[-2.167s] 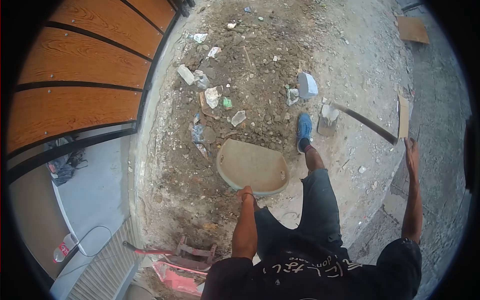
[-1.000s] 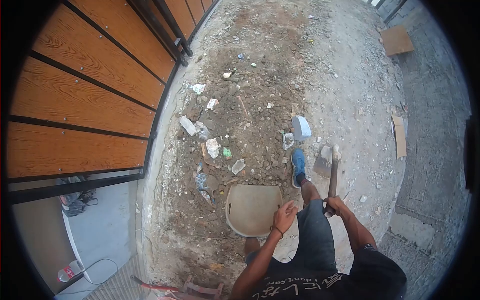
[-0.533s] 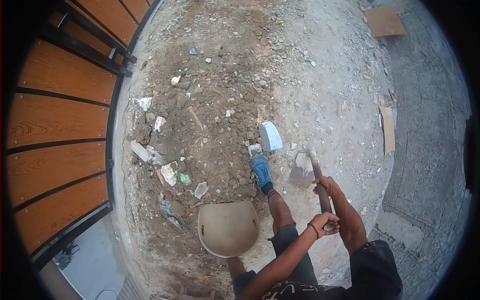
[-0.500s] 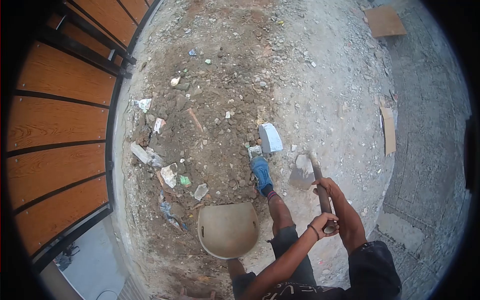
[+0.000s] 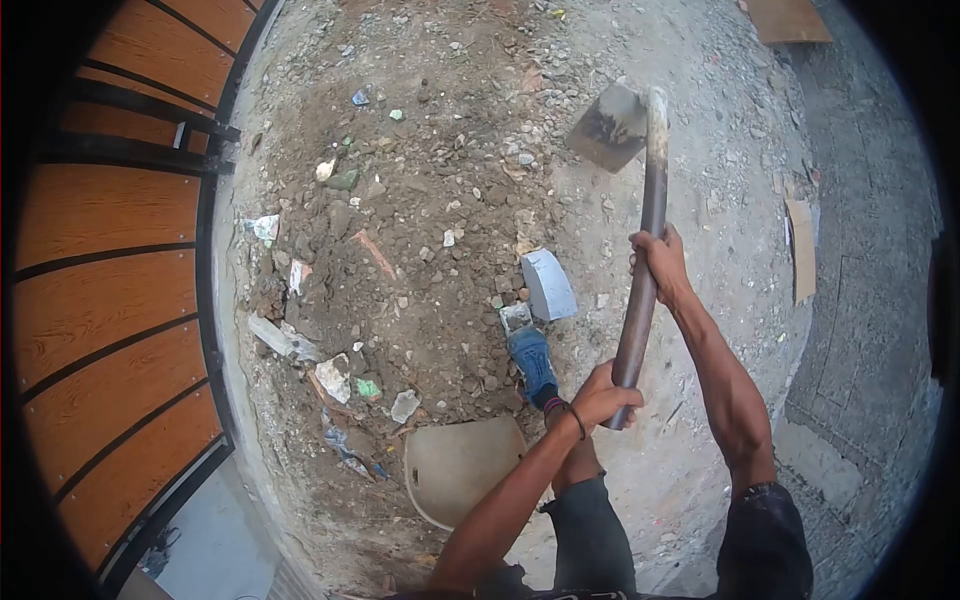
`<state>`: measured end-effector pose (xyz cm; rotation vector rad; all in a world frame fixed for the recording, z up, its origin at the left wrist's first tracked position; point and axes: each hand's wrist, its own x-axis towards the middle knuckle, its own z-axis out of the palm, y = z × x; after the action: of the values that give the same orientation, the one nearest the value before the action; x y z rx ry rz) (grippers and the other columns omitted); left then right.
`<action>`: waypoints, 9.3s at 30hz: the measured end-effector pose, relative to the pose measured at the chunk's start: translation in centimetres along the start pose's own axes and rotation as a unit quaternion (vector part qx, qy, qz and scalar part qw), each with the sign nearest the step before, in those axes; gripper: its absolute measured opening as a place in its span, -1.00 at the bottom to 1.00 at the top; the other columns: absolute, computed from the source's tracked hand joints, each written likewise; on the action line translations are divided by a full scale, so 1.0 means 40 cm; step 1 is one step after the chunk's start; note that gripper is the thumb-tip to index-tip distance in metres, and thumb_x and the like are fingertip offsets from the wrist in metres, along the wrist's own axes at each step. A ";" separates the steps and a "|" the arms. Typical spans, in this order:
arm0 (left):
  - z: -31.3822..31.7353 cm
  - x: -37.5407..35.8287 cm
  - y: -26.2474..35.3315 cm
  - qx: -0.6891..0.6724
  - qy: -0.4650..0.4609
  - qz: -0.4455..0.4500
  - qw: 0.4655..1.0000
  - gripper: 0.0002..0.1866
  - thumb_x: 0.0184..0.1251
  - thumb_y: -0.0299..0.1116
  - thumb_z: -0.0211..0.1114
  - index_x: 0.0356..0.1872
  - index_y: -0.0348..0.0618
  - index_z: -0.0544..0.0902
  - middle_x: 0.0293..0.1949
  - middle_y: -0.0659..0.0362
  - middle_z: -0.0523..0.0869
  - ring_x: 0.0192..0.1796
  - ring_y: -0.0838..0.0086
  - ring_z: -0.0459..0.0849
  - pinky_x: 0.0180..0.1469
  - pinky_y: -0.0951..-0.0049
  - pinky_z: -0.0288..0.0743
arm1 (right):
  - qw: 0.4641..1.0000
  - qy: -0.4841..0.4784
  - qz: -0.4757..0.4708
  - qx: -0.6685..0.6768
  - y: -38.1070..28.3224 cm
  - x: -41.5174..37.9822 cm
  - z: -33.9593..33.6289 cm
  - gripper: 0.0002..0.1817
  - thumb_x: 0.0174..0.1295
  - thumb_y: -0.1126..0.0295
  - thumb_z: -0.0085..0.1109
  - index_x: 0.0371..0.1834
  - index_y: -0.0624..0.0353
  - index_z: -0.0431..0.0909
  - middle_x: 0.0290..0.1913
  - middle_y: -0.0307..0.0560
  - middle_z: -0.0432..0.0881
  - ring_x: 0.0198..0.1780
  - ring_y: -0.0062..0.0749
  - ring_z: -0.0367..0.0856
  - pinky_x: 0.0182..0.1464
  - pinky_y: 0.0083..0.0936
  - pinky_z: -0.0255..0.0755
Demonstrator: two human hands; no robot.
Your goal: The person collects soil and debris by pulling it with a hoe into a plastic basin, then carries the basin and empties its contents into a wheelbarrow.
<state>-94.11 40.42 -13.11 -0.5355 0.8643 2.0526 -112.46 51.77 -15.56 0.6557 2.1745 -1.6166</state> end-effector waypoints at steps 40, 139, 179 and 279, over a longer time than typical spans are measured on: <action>-0.260 -0.894 -0.852 0.067 0.301 -0.165 0.937 -0.76 -0.13 -0.44 0.35 -0.41 -0.35 0.58 -0.61 0.04 0.65 -0.60 0.39 0.64 -0.54 0.38 0.52 | 0.965 -0.151 0.173 -0.129 0.627 -0.992 0.494 -0.59 -0.06 0.54 0.18 -0.08 0.25 0.33 -0.51 -0.09 0.51 -0.56 -0.37 0.56 -0.52 -0.44 0.48; -0.208 -0.961 -0.960 -0.088 0.292 -0.042 0.951 -0.83 -0.09 -0.47 0.33 -0.51 -0.28 0.49 -0.71 0.17 0.56 -0.72 0.50 0.54 -0.66 0.48 0.43 | 0.943 -0.117 0.106 -0.292 0.792 -1.044 0.467 -0.83 -0.16 0.48 0.16 -0.52 0.38 0.44 -0.58 0.03 0.54 -0.60 -0.26 0.58 -0.56 -0.34 0.47; -0.308 -0.220 -0.482 -0.114 0.215 0.063 0.968 -0.87 -0.08 -0.50 0.31 -0.50 -0.22 0.52 -0.70 0.16 0.55 -0.75 0.50 0.50 -0.73 0.45 0.36 | 0.951 -0.020 0.057 -0.305 0.309 -0.277 0.524 -0.81 -0.08 0.43 0.09 -0.62 0.40 0.47 -0.62 0.01 0.52 -0.62 -0.18 0.58 -0.59 -0.32 0.49; -0.265 -0.589 -0.804 -0.210 0.267 0.050 0.939 -0.83 -0.08 -0.51 0.28 -0.42 -0.24 0.48 -0.67 0.16 0.54 -0.71 0.46 0.53 -0.66 0.44 0.42 | 0.871 -0.092 0.015 -0.482 0.644 -0.646 0.538 -0.57 -0.08 0.40 0.11 -0.24 0.65 0.50 -0.33 0.30 0.63 -0.26 0.01 0.68 -0.26 -0.21 0.58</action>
<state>-53.65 33.80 -17.76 -1.3533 0.7572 2.2321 -76.52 33.36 -28.38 0.1974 2.4010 -0.3782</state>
